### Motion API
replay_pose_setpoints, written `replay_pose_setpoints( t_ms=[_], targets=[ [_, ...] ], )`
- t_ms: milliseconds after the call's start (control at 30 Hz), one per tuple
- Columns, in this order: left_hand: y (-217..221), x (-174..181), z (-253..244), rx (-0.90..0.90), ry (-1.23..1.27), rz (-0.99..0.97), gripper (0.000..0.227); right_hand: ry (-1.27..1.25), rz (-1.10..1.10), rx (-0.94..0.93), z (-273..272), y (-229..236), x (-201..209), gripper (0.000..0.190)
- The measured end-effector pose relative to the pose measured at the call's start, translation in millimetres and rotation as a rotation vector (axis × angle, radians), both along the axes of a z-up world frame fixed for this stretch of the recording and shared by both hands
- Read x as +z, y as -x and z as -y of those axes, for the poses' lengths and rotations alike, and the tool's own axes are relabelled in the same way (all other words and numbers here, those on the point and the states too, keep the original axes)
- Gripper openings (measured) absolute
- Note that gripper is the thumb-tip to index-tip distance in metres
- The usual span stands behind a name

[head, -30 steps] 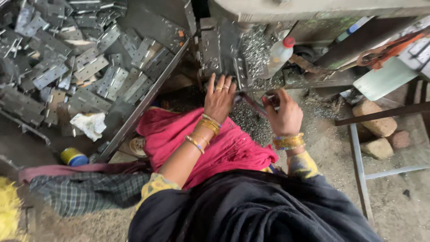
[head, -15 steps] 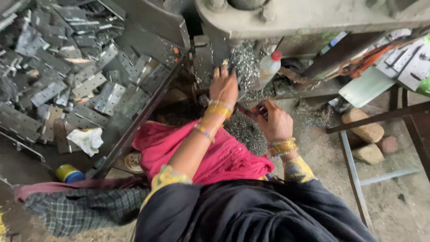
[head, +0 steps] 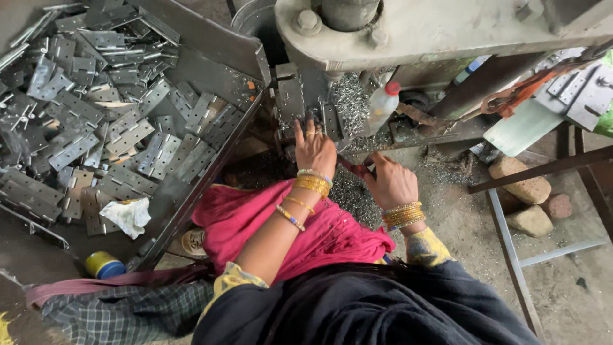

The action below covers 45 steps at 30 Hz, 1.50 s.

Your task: The person sits on the floor and repeatedly places small metal plates against a rotating grinding wheel, using a metal rod to assist positioning. The person picks up each plate from a nearby pile, grinds its edges, and returns it to the pile.

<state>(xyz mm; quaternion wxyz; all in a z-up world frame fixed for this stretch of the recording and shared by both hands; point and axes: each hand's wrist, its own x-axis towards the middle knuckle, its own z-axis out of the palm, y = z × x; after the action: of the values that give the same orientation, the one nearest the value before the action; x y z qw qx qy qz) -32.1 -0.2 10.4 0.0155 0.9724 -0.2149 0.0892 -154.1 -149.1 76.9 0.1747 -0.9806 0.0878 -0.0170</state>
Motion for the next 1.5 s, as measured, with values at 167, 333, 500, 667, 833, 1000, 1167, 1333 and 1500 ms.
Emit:
replay_pose_setpoints(
  t_ms=[167, 333, 500, 667, 833, 1000, 1167, 1333, 1500],
  targets=[
    [-6.3, -5.6, -11.7, -0.070, 0.066, -0.044, 0.034, 0.013, -0.046, 0.039, 2.1, 0.2, -6.5, 0.031],
    [-26.2, -10.6, -8.5, -0.055, 0.069, -0.033, 0.034, 0.015, -0.277, 0.006, 0.6, -7.0, -2.4, 0.032],
    [-29.4, -14.7, -7.8, -0.040, 0.044, 0.045, 0.036, 0.063, -0.147, 0.064, 14.9, -3.6, -24.1, 0.037],
    [-26.7, -19.3, -9.1, -0.028, 0.079, 0.062, 0.040, -0.050, -0.282, -0.003, 29.7, 20.6, -115.5, 0.036],
    [-26.2, -20.6, -14.1, -0.028, 0.179, 0.142, 0.040, -0.293, -0.277, 0.003, 26.3, 37.5, -175.0, 0.041],
    [-32.7, -22.3, -7.2, -0.018, 0.179, 0.014, 0.038, -0.036, -0.271, 0.024, 47.2, 24.6, -155.9, 0.047],
    [-38.2, -27.5, -0.7, 0.007, 0.162, 0.145, 0.039, -0.128, -0.234, 0.005, 37.4, 27.9, -165.1, 0.039],
    [-46.0, -24.8, -4.9, 0.001, 0.199, 0.096, 0.038, -0.157, -0.430, -0.033, 34.8, 34.0, -168.3, 0.045],
    [-57.5, -20.8, 4.7, 0.065, 0.114, 0.122, 0.034, 0.054, -0.341, -0.024, 40.9, 30.6, -143.3, 0.046]
  ],
)
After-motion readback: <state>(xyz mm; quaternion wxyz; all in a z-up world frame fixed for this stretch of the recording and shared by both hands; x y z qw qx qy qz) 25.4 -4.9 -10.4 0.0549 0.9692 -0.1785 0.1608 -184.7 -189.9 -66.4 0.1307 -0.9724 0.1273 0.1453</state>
